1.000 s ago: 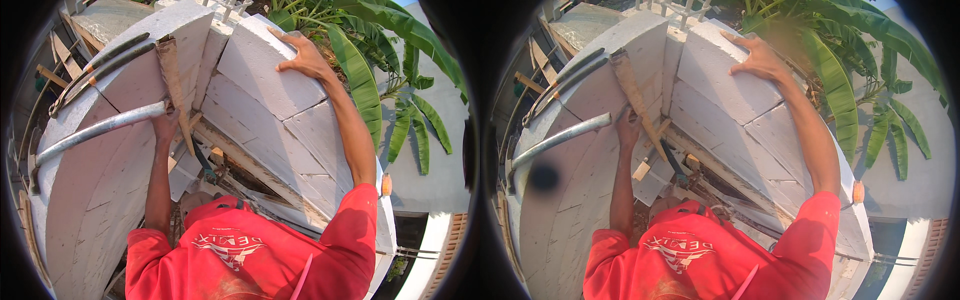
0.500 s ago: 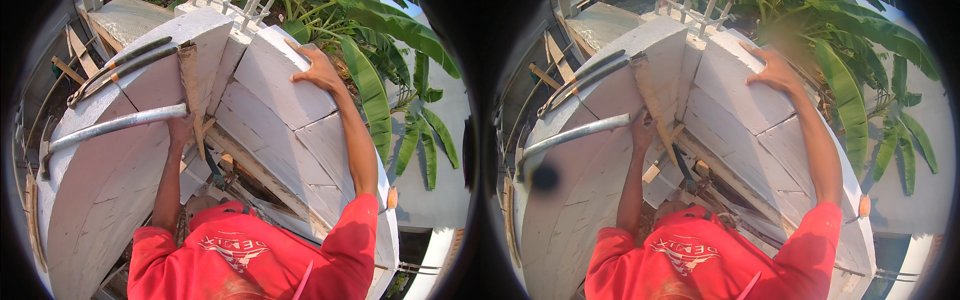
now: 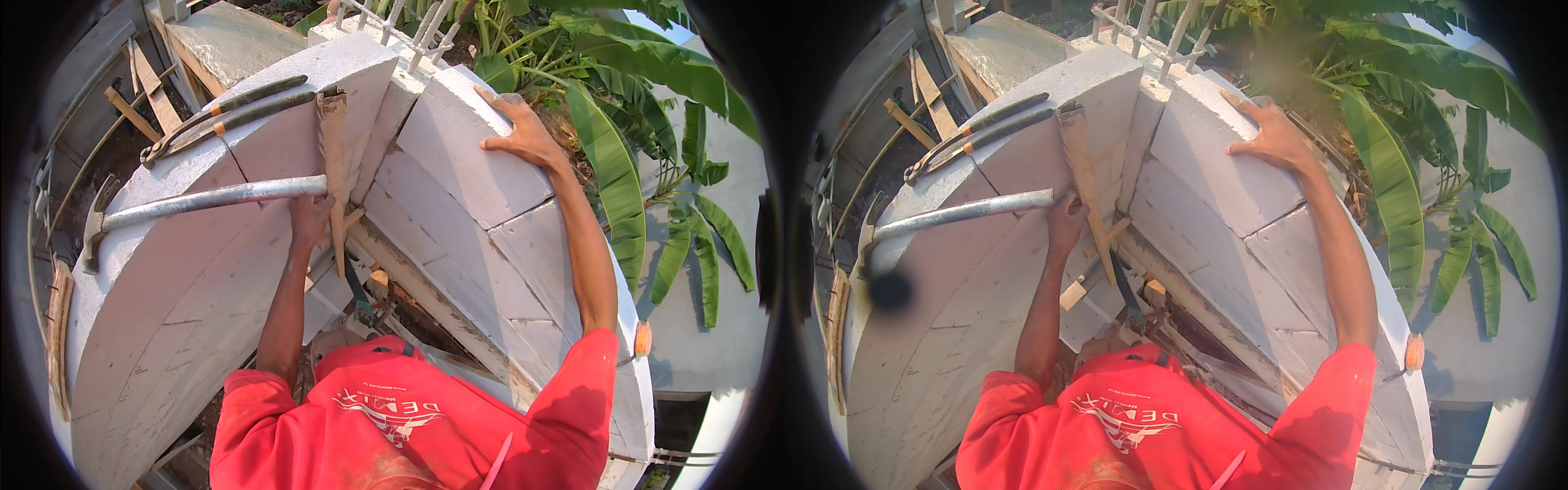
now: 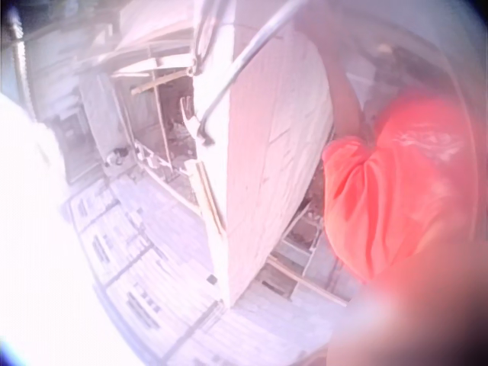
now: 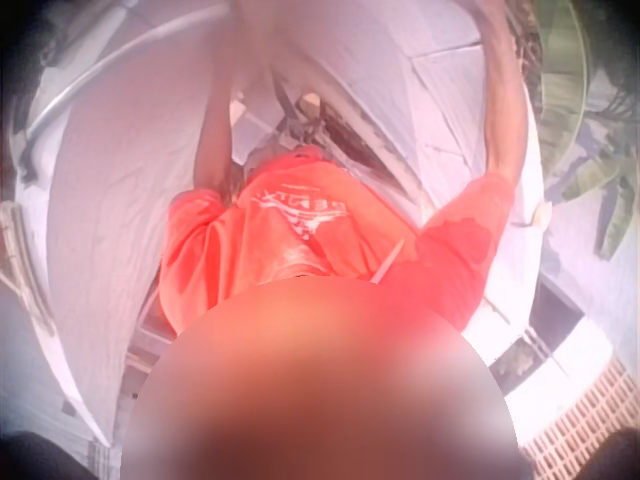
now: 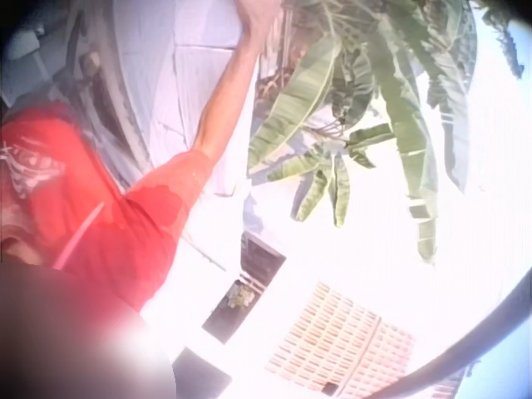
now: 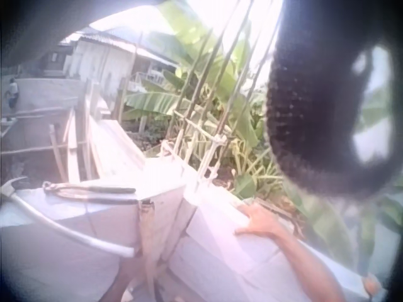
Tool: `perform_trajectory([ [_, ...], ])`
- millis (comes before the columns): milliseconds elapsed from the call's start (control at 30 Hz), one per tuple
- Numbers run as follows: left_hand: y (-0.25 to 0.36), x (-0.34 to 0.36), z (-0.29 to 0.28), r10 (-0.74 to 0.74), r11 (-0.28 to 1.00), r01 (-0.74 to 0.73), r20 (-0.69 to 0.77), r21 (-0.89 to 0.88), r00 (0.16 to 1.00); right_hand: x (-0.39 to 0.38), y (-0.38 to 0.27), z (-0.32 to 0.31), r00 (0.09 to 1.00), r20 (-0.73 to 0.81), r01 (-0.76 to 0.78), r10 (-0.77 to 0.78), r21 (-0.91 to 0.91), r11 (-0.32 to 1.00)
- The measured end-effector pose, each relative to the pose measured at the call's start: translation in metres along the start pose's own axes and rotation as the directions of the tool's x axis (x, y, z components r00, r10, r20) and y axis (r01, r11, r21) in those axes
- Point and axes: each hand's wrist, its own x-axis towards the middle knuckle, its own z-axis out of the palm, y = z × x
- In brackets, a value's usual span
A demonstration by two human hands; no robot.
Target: The person cuts a white aerated concrete block with a hand saw, measures the wall with a tape measure, mixes mortar in a bucket, and installs the cut block into a curved wall section using a trowel and hammer.
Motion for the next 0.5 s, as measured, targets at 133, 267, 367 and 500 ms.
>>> perform_trajectory([
  [133, 0.014, -0.013, 0.012, 0.021, 0.978, -0.001, 0.092, -0.211, 0.996, -0.030, -0.025, -0.002, 0.929, -0.348, 0.091, -0.124, -0.108, 0.990],
  [267, 0.047, -0.034, 0.033, -0.035, 0.973, 0.091, 0.254, -0.213, 0.967, -0.114, -0.055, 0.033, 0.728, -0.674, 0.164, -0.124, -0.004, 0.986],
  [367, 0.081, -0.044, 0.043, 0.123, 0.971, -0.036, 0.362, -0.237, 0.924, -0.187, -0.079, 0.109, 0.743, -0.661, 0.151, 0.103, 0.316, 0.937],
  [500, 0.129, -0.065, 0.060, 0.226, 0.843, 0.064, 0.460, -0.534, 0.859, -0.257, -0.086, 0.227, 0.835, -0.219, -0.274, 0.505, 0.631, 0.726],
])
